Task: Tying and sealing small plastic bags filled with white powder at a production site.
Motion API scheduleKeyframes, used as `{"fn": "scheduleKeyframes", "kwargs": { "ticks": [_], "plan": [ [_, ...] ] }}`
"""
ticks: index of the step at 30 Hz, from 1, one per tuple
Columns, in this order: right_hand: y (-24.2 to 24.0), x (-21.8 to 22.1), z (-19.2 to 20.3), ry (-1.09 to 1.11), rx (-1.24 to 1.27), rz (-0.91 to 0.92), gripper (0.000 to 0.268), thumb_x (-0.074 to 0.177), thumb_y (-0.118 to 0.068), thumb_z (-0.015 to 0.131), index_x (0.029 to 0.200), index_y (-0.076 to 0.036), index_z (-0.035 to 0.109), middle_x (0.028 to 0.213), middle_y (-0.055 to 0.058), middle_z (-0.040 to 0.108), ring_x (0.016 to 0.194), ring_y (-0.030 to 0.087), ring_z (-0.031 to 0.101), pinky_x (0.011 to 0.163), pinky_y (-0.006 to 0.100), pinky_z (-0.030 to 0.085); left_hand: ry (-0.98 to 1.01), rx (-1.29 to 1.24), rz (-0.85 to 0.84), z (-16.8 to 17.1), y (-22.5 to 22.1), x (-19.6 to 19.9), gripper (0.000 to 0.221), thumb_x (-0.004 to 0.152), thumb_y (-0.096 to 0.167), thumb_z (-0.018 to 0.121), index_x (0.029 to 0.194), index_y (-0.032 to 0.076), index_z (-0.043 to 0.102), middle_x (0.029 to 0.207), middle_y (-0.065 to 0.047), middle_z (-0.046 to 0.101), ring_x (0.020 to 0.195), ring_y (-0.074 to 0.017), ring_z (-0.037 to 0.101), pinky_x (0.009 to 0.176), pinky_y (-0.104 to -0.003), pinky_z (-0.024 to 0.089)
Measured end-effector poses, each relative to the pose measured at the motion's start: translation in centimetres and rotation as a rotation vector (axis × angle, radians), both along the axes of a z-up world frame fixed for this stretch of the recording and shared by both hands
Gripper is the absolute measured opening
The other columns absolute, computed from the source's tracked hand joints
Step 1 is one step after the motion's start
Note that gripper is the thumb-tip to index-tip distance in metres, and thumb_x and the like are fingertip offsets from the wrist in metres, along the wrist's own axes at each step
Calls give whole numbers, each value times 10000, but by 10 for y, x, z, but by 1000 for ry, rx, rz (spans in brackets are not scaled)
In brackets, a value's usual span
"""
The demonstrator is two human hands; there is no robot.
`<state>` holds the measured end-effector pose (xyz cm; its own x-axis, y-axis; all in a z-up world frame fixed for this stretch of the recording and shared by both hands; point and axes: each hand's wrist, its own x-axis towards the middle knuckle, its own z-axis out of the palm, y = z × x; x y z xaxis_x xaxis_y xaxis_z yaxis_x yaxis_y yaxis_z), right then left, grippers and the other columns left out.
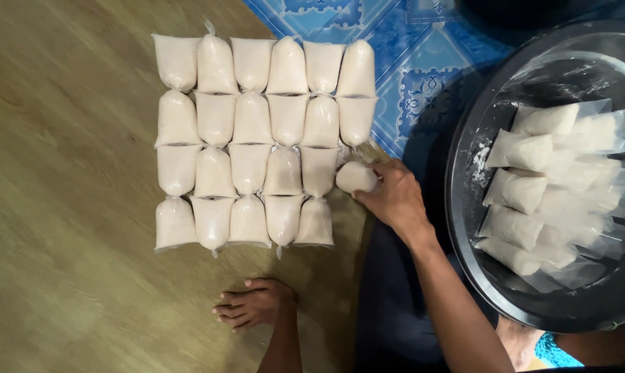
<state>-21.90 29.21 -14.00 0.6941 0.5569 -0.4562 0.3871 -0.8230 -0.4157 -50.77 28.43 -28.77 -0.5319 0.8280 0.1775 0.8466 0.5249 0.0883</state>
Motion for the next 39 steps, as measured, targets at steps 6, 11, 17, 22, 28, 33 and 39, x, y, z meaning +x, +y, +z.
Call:
{"fn": "scheduleKeyframes", "kwargs": {
  "ticks": [6, 11, 17, 22, 28, 33, 39],
  "plan": [
    [2, -1, 5, -11, -82, -1, 661, 710, -418, 807, 1261, -91, 644, 1179, 180, 604, 1024, 368, 628, 876, 439, 496, -77, -39, 21, 2, 1, -1, 667, 1023, 419, 233, 1490, -43, 348, 1578, -253, 200, 1444, -445, 165, 1112, -675, 116],
    [2, -1, 0, -24, -74, 5, 722, 721, -444, 809, 1291, -49, 612, 1183, 219, 611, 1046, 383, 624, 890, 443, 494, -82, -36, 18, 5, 1, 2, 659, 1012, 413, 241, 1480, -35, 358, 1572, -262, 203, 1440, -453, 167, 1101, -678, 133],
    [3, -15, 0, -76, 16, -53, 490, 804, -352, 735, 1135, -78, 498, 981, 183, 620, 890, 414, 596, 730, 521, 478, -64, -59, 2, 8, 2, 2, 660, 1023, 414, 235, 1479, -49, 346, 1568, -276, 194, 1434, -468, 173, 1091, -689, 143],
    [3, -20, -1, -199, 77, -101, 572, 813, -277, 759, 1258, -58, 476, 935, 274, 626, 813, 520, 616, 648, 578, 501, -106, -81, 18, 10, 2, 2, 657, 1017, 404, 257, 1499, -40, 316, 1584, -261, 154, 1450, -455, 129, 1109, -686, 112],
    [9, -20, -7, 32, 126, -397, 563, 778, -437, 753, 1030, -53, 428, 927, 201, 663, 774, 383, 676, 613, 456, 500, -94, -52, 9, 12, 2, 3, 660, 1010, 417, 247, 1476, -41, 347, 1564, -280, 209, 1439, -459, 158, 1093, -688, 134],
    [16, -23, -22, 119, -357, -112, 654, 819, -570, 669, 1147, -37, 479, 1092, 174, 636, 989, 402, 635, 741, 499, 519, -30, -9, -12, 10, 1, 4, 654, 1026, 417, 243, 1449, -56, 400, 1551, -289, 253, 1424, -468, 218, 1084, -675, 159],
    [11, -10, -51, 91, -414, -53, 722, 918, -501, 562, 1363, 32, 362, 1241, 255, 588, 1135, 442, 579, 875, 521, 489, -79, -34, -5, 12, 2, 4, 638, 1009, 381, 291, 1461, -60, 374, 1554, -298, 224, 1429, -473, 186, 1093, -686, 140]
  ]
}}
